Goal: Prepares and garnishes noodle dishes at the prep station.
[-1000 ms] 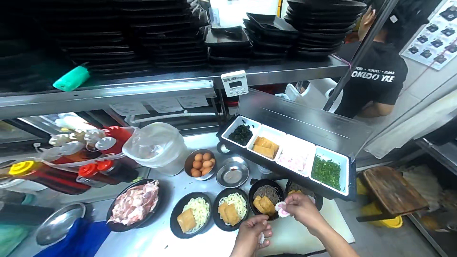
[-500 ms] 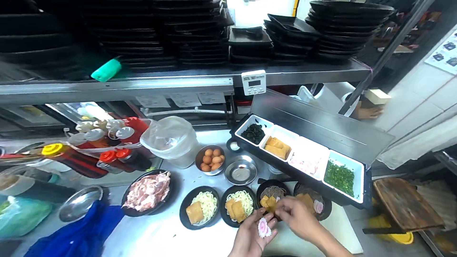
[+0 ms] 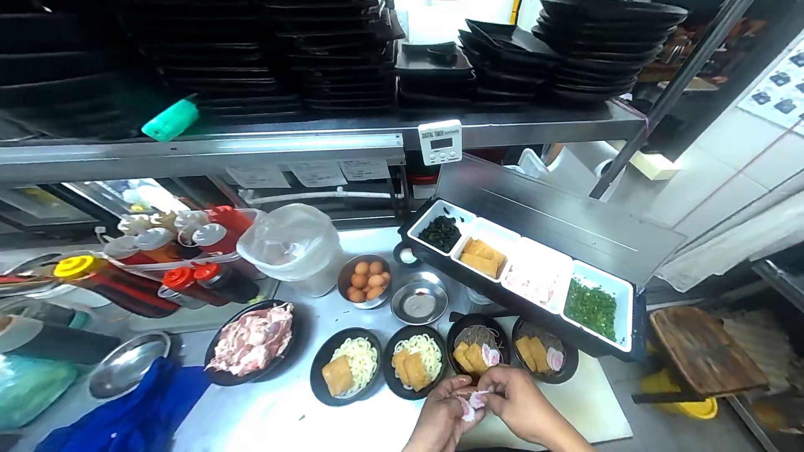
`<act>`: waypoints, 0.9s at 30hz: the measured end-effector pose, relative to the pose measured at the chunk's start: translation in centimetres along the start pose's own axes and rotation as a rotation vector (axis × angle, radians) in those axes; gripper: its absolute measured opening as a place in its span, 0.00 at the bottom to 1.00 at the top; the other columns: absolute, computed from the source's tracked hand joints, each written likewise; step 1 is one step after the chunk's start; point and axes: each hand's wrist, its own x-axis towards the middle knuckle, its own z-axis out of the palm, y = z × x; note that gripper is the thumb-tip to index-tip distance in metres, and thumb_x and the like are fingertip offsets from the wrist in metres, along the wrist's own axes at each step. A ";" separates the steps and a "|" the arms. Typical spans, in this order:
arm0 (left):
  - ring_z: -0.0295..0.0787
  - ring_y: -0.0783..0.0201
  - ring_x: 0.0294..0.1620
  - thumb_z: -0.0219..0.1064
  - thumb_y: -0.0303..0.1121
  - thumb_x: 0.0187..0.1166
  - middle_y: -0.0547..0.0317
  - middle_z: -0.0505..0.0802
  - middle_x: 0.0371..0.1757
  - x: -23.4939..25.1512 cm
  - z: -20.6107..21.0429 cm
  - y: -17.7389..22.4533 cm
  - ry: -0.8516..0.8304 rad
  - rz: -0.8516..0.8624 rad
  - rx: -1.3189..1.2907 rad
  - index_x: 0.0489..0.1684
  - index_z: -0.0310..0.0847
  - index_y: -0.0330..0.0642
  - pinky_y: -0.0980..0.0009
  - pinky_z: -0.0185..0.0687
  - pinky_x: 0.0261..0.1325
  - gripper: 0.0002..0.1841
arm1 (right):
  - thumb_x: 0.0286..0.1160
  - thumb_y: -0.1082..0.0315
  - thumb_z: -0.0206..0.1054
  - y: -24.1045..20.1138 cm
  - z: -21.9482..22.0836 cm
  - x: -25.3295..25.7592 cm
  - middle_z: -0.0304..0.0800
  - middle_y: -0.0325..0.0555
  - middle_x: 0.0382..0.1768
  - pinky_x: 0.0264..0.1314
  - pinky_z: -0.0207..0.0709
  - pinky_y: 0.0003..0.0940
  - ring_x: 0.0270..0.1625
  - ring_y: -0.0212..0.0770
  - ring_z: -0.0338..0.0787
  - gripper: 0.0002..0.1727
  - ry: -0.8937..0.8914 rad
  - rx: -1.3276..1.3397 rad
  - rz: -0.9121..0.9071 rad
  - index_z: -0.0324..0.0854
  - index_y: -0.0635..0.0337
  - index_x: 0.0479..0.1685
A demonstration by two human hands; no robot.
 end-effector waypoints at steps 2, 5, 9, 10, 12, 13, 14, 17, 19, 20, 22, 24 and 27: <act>0.93 0.43 0.57 0.52 0.13 0.77 0.36 0.91 0.61 0.3 -0.1 0.2 0.075 0.027 0.098 0.74 0.67 0.29 0.47 0.90 0.60 0.24 | 0.71 0.61 0.73 0.1 -0.5 0.3 0.92 0.37 0.44 0.46 0.91 0.38 0.38 0.34 0.92 0.07 0.029 0.007 0.041 0.91 0.47 0.45; 0.94 0.50 0.56 0.60 0.18 0.79 0.44 0.90 0.62 1.0 -1.1 0.5 0.220 0.147 0.409 0.72 0.70 0.35 0.51 0.94 0.56 0.21 | 0.73 0.60 0.73 0.6 -1.2 1.4 0.92 0.37 0.47 0.48 0.93 0.37 0.39 0.33 0.93 0.07 0.065 0.035 0.055 0.91 0.47 0.46; 0.94 0.58 0.44 0.67 0.24 0.75 0.51 0.92 0.48 1.0 -4.3 3.3 0.398 0.308 0.790 0.67 0.70 0.40 0.56 0.93 0.49 0.21 | 0.76 0.58 0.72 -0.4 -0.8 3.8 0.96 0.34 0.42 0.48 0.93 0.37 0.39 0.33 0.95 0.09 -0.026 0.035 0.079 0.90 0.47 0.48; 0.94 0.59 0.42 0.67 0.25 0.75 0.54 0.93 0.45 1.1 -5.3 4.1 0.423 0.330 0.851 0.67 0.71 0.41 0.57 0.93 0.48 0.21 | 0.77 0.58 0.71 -1.0 -0.3 4.5 0.96 0.35 0.43 0.50 0.93 0.38 0.40 0.33 0.95 0.09 -0.058 0.016 0.071 0.90 0.48 0.50; 0.94 0.63 0.39 0.70 0.27 0.73 0.59 0.95 0.42 1.4 -7.0 5.3 0.477 0.353 0.950 0.69 0.74 0.44 0.58 0.93 0.46 0.23 | 0.76 0.59 0.70 -1.9 1.0 6.3 0.96 0.36 0.44 0.55 0.90 0.40 0.44 0.33 0.94 0.11 -0.099 -0.039 0.030 0.90 0.48 0.52; 0.94 0.64 0.39 0.71 0.28 0.72 0.61 0.95 0.41 1.5 -7.5 5.8 0.503 0.357 0.994 0.69 0.76 0.46 0.58 0.93 0.47 0.24 | 0.76 0.60 0.70 -2.4 1.7 7.2 0.96 0.37 0.45 0.58 0.89 0.42 0.46 0.35 0.94 0.11 -0.116 -0.071 0.004 0.91 0.48 0.52; 0.94 0.65 0.39 0.73 0.29 0.71 0.63 0.95 0.41 1.7 -7.9 6.2 0.526 0.351 1.035 0.68 0.78 0.49 0.58 0.93 0.47 0.24 | 0.76 0.61 0.70 -3.0 2.4 8.0 0.95 0.39 0.47 0.61 0.88 0.45 0.49 0.37 0.94 0.11 -0.140 -0.101 -0.017 0.91 0.49 0.53; 0.94 0.70 0.40 0.75 0.31 0.70 0.70 0.96 0.42 2.4 -8.0 6.8 0.567 0.345 1.125 0.65 0.82 0.54 0.61 0.93 0.50 0.22 | 0.75 0.63 0.68 -4.5 4.3 10.2 0.94 0.43 0.49 0.64 0.84 0.50 0.54 0.42 0.93 0.12 -0.194 -0.210 -0.053 0.91 0.50 0.52; 0.95 0.71 0.41 0.75 0.31 0.71 0.72 0.97 0.43 2.7 -7.8 6.6 0.568 0.345 1.160 0.63 0.84 0.55 0.61 0.94 0.51 0.20 | 0.74 0.63 0.68 -4.5 5.2 11.0 0.94 0.45 0.51 0.65 0.83 0.54 0.57 0.45 0.92 0.13 -0.193 -0.281 -0.027 0.91 0.51 0.55; 0.95 0.72 0.41 0.75 0.32 0.71 0.73 0.97 0.43 2.8 -7.6 6.4 0.557 0.344 1.168 0.63 0.85 0.55 0.62 0.94 0.51 0.20 | 0.74 0.63 0.68 -4.5 5.3 11.1 0.93 0.47 0.54 0.67 0.82 0.55 0.59 0.47 0.91 0.16 -0.178 -0.314 -0.003 0.90 0.51 0.58; 0.95 0.71 0.42 0.76 0.32 0.71 0.72 0.97 0.45 3.1 -7.6 5.8 0.520 0.346 1.172 0.61 0.86 0.53 0.62 0.94 0.52 0.19 | 0.74 0.63 0.67 -4.9 4.6 10.3 0.92 0.47 0.58 0.70 0.81 0.54 0.64 0.48 0.89 0.18 -0.106 -0.344 0.020 0.88 0.50 0.63; 0.96 0.70 0.43 0.77 0.32 0.70 0.70 0.97 0.45 3.5 -7.7 5.1 0.486 0.336 1.187 0.58 0.87 0.53 0.61 0.94 0.53 0.17 | 0.77 0.61 0.66 -6.2 2.5 8.6 0.91 0.43 0.59 0.71 0.83 0.47 0.63 0.42 0.90 0.17 -0.021 -0.301 -0.020 0.88 0.47 0.63; 0.96 0.65 0.45 0.77 0.36 0.71 0.66 0.97 0.46 4.4 -7.9 4.4 0.403 0.276 1.245 0.56 0.88 0.51 0.55 0.93 0.57 0.16 | 0.81 0.55 0.67 -9.8 -2.7 4.3 0.92 0.34 0.54 0.61 0.88 0.32 0.53 0.29 0.91 0.14 0.136 -0.186 -0.211 0.90 0.44 0.59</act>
